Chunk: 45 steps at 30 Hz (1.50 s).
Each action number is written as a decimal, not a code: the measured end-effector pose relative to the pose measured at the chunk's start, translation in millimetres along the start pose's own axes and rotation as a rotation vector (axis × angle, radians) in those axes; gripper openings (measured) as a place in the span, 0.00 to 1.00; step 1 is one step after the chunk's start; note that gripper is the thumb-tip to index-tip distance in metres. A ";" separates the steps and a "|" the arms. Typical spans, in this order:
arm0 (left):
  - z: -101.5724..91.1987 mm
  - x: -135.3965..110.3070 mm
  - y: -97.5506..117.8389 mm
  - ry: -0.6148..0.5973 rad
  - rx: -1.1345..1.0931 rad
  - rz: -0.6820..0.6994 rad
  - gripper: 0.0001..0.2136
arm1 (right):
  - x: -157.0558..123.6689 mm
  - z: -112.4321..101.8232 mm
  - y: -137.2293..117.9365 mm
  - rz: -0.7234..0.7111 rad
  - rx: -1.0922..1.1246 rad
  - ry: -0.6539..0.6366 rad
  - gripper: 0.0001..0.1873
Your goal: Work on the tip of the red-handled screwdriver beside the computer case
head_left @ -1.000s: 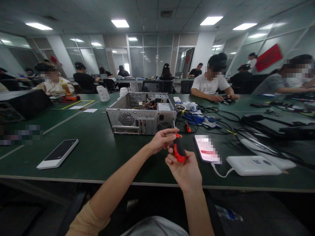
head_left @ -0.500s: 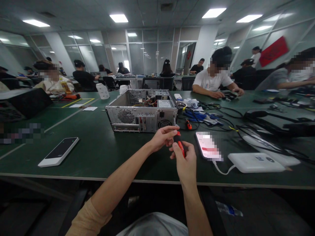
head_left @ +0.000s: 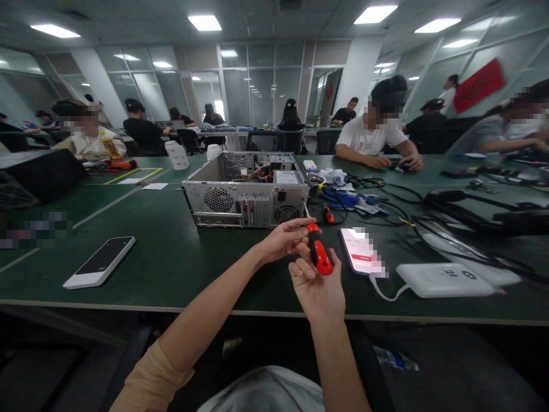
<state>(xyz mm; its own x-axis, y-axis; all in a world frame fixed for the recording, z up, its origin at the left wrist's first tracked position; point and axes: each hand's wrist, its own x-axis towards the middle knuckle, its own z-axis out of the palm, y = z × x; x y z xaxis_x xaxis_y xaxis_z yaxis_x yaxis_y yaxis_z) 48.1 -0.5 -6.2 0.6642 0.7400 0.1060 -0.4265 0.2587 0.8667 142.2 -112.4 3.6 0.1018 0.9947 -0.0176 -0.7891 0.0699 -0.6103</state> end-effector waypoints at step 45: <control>7.6 -0.7 4.6 -0.054 0.122 0.063 0.18 | 0.5 -2.7 1.1 0.070 -0.073 0.088 0.19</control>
<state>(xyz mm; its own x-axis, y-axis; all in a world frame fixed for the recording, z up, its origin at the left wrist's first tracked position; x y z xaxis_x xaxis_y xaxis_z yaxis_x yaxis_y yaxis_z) 50.4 -4.5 1.4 0.6719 0.7171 0.1854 -0.3932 0.1332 0.9098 143.0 -112.0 0.8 0.1029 0.9862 -0.1298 -0.7502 -0.0087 -0.6611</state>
